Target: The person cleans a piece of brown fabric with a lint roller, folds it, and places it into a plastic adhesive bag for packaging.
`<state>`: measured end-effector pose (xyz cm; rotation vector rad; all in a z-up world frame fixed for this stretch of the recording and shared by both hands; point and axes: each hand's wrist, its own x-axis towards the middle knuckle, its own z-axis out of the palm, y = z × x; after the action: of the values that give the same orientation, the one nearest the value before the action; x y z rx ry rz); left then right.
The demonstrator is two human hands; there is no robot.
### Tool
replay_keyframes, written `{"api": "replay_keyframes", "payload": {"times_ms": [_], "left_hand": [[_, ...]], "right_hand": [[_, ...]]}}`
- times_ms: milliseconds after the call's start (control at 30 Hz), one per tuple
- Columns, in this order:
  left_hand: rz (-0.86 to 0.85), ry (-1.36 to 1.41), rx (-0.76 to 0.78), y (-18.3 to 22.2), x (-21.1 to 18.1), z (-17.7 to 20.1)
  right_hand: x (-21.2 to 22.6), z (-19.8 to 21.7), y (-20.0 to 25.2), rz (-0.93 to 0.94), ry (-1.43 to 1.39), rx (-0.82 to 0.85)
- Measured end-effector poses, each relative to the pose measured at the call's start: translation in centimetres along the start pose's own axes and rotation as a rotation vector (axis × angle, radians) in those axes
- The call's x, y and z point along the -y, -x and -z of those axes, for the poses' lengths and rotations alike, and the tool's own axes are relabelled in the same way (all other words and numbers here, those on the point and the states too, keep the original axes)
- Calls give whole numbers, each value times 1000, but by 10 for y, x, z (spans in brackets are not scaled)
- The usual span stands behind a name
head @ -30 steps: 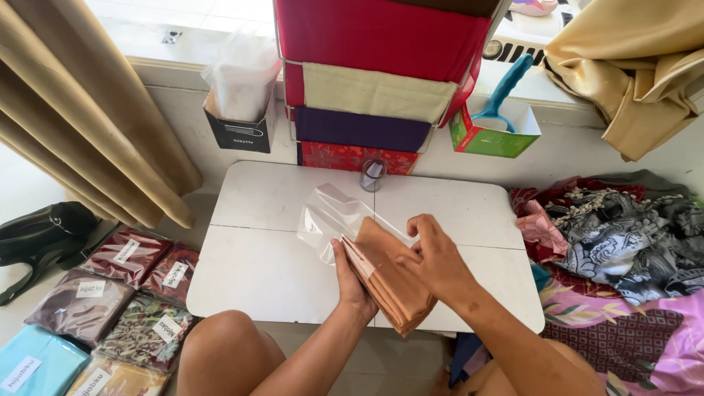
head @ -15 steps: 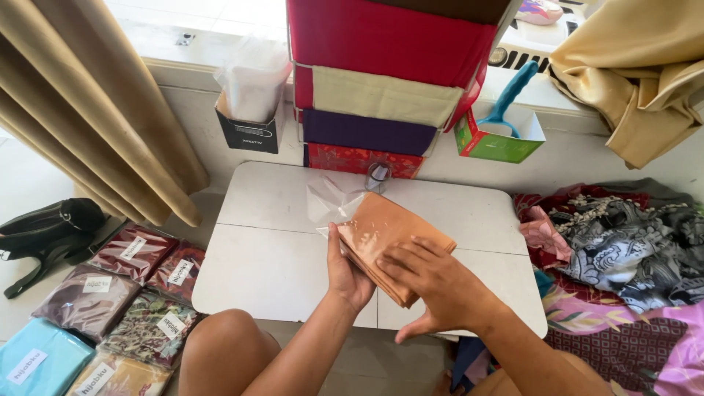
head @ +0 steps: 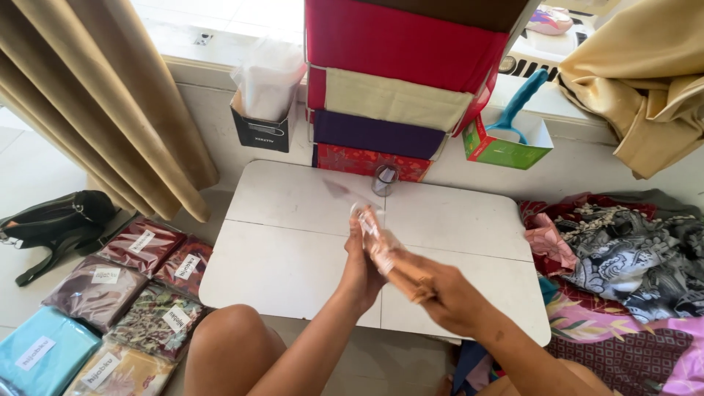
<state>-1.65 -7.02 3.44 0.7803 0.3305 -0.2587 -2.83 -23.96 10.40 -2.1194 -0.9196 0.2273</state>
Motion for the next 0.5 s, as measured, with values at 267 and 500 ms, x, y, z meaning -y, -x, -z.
{"api": "replay_keyframes", "payload": {"times_ms": [267, 500], "left_hand": [[10, 342, -165, -9, 21, 14], [76, 157, -135, 2, 32, -2]], "right_hand": [[-4, -15, 7, -64, -6, 327], [-26, -44, 9, -149, 100, 227]]}}
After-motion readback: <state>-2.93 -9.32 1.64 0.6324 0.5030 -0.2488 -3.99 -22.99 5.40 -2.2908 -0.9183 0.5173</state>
